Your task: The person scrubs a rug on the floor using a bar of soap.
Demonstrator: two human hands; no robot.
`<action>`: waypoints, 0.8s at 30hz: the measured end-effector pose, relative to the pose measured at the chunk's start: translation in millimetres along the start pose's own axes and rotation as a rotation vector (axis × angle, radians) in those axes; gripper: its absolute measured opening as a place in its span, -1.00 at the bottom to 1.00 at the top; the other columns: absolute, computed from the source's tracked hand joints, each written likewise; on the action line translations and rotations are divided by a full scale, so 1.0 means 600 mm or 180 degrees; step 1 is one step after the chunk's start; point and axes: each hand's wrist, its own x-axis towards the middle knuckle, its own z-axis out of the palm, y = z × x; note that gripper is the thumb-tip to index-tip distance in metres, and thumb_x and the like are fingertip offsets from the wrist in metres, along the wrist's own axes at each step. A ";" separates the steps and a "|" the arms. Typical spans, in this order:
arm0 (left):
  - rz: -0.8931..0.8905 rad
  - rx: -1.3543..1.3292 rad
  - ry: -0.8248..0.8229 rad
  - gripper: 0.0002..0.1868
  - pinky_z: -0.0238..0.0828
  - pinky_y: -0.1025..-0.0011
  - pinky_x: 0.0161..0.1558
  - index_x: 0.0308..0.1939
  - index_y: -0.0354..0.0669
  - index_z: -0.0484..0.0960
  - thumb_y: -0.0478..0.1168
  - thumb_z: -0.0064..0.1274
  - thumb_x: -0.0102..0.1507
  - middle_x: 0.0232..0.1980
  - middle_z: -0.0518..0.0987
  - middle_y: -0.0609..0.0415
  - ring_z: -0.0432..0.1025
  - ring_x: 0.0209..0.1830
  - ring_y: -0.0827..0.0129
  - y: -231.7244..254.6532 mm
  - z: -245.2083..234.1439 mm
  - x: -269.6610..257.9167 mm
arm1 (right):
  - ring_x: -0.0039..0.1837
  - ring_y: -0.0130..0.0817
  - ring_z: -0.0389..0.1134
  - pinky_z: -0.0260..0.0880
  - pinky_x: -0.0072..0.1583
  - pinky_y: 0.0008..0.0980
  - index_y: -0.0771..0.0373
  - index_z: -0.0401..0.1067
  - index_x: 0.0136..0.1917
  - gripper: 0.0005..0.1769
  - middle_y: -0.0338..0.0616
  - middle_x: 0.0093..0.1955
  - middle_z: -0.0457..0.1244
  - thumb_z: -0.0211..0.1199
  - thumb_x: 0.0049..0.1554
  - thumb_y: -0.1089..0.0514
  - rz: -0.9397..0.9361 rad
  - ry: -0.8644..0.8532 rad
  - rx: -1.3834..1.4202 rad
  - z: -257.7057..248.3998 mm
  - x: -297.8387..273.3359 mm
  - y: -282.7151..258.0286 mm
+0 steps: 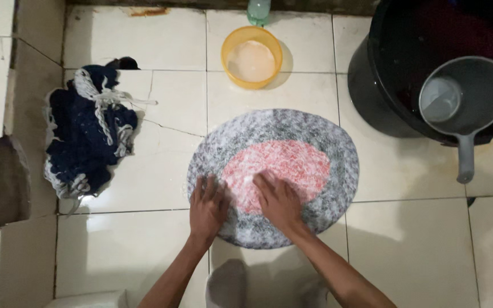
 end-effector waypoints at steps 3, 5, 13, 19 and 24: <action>0.0218 -0.0205 -0.0092 -0.49 0.09 -0.12 0.37 0.29 -0.04 0.62 -0.30 0.00 0.24 0.48 0.34 -0.16 0.12 0.49 -0.27 0.007 0.011 0.012 | -0.15 -0.14 0.34 0.44 -0.17 -0.18 -0.17 0.19 0.54 -0.49 0.10 -0.10 0.25 0.00 0.33 -0.08 0.0126 -0.0542 0.0162 0.020 -0.007 -0.024; 0.0319 -0.0233 -0.0211 -0.47 0.07 -0.11 0.38 0.31 -0.04 0.62 -0.35 -0.06 0.24 0.50 0.29 -0.15 0.09 0.51 -0.25 0.011 0.018 0.016 | -0.13 -0.09 0.36 0.47 -0.13 -0.12 -0.20 0.25 0.47 -0.51 0.09 -0.09 0.27 0.03 0.27 -0.12 -0.0415 0.0069 -0.0010 0.027 -0.042 -0.018; 0.0271 -0.0064 -0.0793 -0.53 -0.05 -0.06 0.48 0.15 -0.06 0.66 -0.38 -0.16 0.20 0.57 0.20 -0.08 -0.03 0.60 -0.16 0.008 0.032 0.025 | -0.11 0.00 0.40 0.45 -0.20 -0.04 -0.10 0.31 0.41 -0.50 0.17 -0.02 0.33 0.15 0.20 -0.01 -0.0248 0.0444 -0.0165 -0.014 0.001 0.053; 0.0143 -0.0157 -0.0845 -0.59 -0.11 -0.07 0.48 0.07 -0.08 0.71 -0.32 -0.21 0.27 0.57 0.19 -0.08 -0.05 0.60 -0.14 0.011 0.037 0.037 | -0.16 -0.14 0.36 0.50 -0.20 -0.16 -0.14 0.12 0.56 -0.55 0.04 -0.13 0.29 -0.06 0.43 -0.05 0.0172 -0.1175 0.0216 -0.025 -0.004 -0.004; 0.0193 -0.0109 -0.0788 -0.55 -0.10 -0.09 0.44 0.07 -0.07 0.72 -0.35 -0.18 0.20 0.55 0.19 -0.10 -0.07 0.57 -0.22 0.015 0.037 0.037 | -0.16 -0.17 0.35 0.46 -0.19 -0.21 -0.16 0.16 0.55 -0.49 0.08 -0.10 0.32 -0.03 0.36 -0.06 0.0343 -0.1073 -0.0169 -0.050 0.017 0.066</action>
